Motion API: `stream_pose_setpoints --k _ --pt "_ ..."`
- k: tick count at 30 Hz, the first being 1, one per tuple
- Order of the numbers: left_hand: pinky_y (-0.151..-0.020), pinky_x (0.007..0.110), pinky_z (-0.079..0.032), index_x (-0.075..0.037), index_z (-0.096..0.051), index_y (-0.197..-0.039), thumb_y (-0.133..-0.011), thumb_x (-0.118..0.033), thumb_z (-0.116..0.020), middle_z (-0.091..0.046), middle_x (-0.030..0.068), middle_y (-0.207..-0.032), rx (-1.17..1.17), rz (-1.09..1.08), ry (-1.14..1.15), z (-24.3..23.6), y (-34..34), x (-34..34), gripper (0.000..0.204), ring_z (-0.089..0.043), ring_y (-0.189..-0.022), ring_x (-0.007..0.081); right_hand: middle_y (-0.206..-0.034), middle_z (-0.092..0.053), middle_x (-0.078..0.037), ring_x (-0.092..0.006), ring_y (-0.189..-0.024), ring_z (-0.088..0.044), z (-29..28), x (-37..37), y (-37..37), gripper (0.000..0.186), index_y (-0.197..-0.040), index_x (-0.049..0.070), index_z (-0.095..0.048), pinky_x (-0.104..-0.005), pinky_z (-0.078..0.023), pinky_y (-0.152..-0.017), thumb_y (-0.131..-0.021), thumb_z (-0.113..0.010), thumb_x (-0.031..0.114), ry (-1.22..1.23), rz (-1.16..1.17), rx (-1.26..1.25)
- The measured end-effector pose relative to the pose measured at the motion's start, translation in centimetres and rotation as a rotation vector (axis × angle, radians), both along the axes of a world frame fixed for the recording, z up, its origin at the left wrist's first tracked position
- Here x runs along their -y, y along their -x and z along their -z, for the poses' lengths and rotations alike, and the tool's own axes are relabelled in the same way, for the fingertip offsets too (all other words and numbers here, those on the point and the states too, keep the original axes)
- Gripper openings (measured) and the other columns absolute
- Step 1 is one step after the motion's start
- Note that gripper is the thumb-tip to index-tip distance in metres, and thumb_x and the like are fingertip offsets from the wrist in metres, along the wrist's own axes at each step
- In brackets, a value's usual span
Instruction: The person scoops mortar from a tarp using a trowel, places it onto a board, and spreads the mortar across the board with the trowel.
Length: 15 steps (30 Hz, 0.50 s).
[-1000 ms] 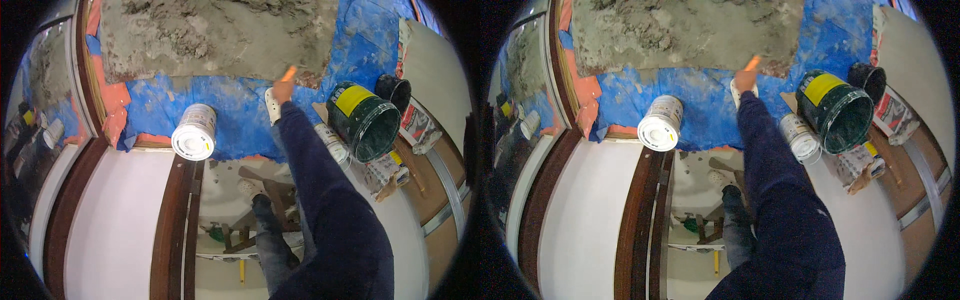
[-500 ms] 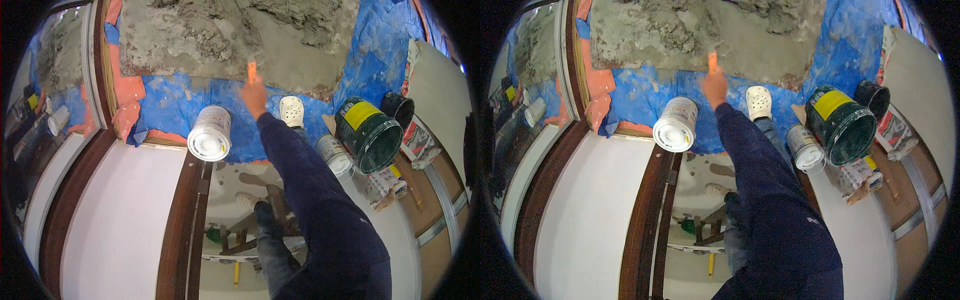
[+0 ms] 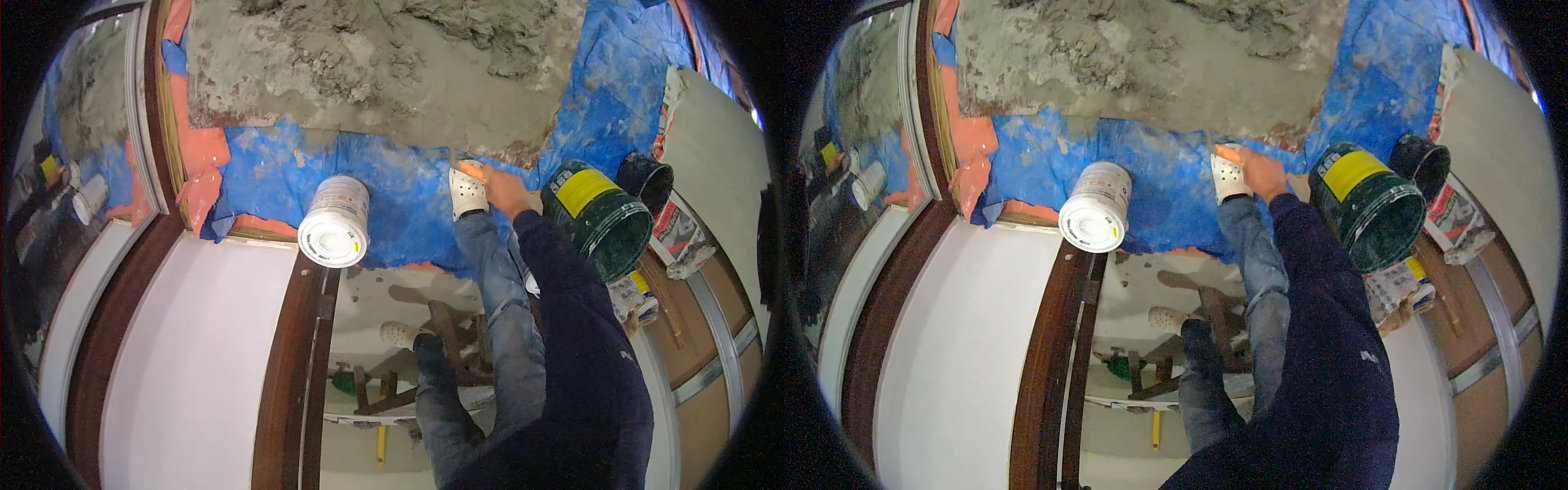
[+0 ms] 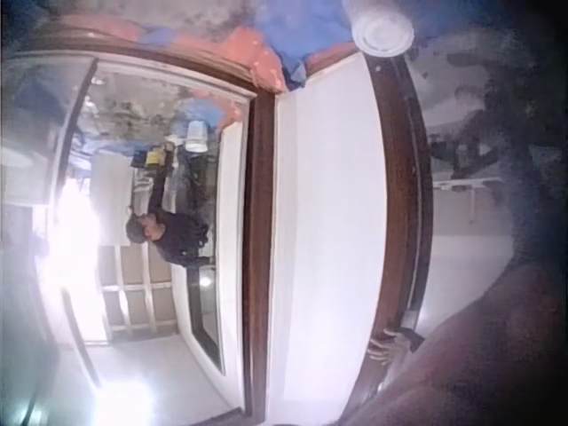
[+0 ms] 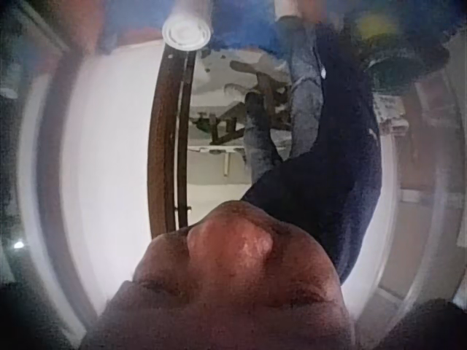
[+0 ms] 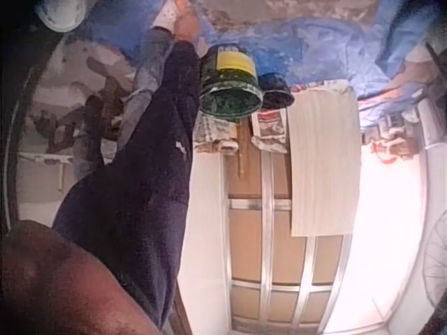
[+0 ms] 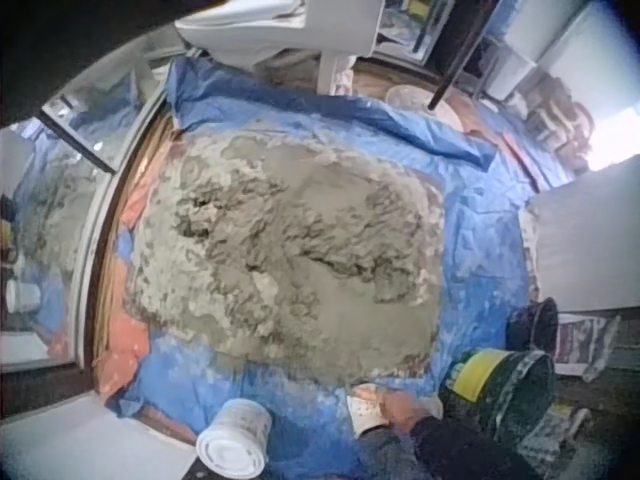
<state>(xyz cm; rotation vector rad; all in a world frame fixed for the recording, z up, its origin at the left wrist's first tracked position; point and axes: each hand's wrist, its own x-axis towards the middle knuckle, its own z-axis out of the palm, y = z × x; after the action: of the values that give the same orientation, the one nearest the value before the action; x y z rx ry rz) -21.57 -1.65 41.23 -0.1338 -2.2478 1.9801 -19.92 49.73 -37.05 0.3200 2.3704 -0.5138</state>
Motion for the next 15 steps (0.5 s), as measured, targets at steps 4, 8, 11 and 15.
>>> stream_pose_setpoints --k 4,8,11,15 --pt "-0.114 0.059 -0.009 -0.020 -0.060 -0.126 -0.092 -0.063 -0.044 -0.044 0.0185 -0.143 -0.004 0.014 -0.001 0.7 0.5 -0.3 0.058 -0.038 -0.134 0.0384 -0.082 -0.069 -0.012 -0.0343 -0.077 -0.068 2.6 -3.6 4.5 0.019 -0.095 0.011 -0.060 -0.0476 -0.052 -0.064 -0.080 -0.061 0.022 -0.156 -0.156 -0.059" --pt "-0.114 0.059 -0.009 -0.020 -0.061 -0.126 -0.092 -0.063 -0.044 -0.045 0.0182 -0.143 -0.006 0.029 0.010 0.8 1.0 -0.9 0.057 -0.039 -0.134 0.0382 -0.083 -0.069 -0.011 -0.0339 -0.079 -0.067 2.6 -7.0 14.7 0.019 -0.096 0.014 -0.064 -0.0476 -0.052 -0.065 -0.080 -0.059 0.023 -0.241 -0.157 -0.055" --pt "-0.114 0.059 -0.009 -0.020 -0.061 -0.126 -0.092 -0.063 -0.044 -0.045 0.0180 -0.143 -0.015 0.032 -0.003 1.3 1.1 -0.7 0.057 -0.039 -0.134 0.0380 -0.086 -0.069 -0.013 -0.0359 -0.082 -0.067 2.4 -9.0 18.1 0.024 -0.102 0.014 -0.063 -0.0493 -0.052 -0.068 -0.080 -0.058 0.023 -0.257 -0.074 -0.039" --pt "-0.114 0.059 -0.009 -0.020 -0.061 -0.126 -0.092 -0.063 -0.044 -0.046 0.0178 -0.142 -0.023 0.023 0.012 0.8 1.3 -1.0 0.057 -0.039 -0.134 0.0378 -0.093 -0.068 -0.019 -0.0400 -0.087 -0.065 -1.3 -7.7 18.4 0.030 -0.110 0.013 -0.059 -0.0515 -0.051 -0.073 -0.082 -0.057 0.021 -0.118 0.136 -0.041"
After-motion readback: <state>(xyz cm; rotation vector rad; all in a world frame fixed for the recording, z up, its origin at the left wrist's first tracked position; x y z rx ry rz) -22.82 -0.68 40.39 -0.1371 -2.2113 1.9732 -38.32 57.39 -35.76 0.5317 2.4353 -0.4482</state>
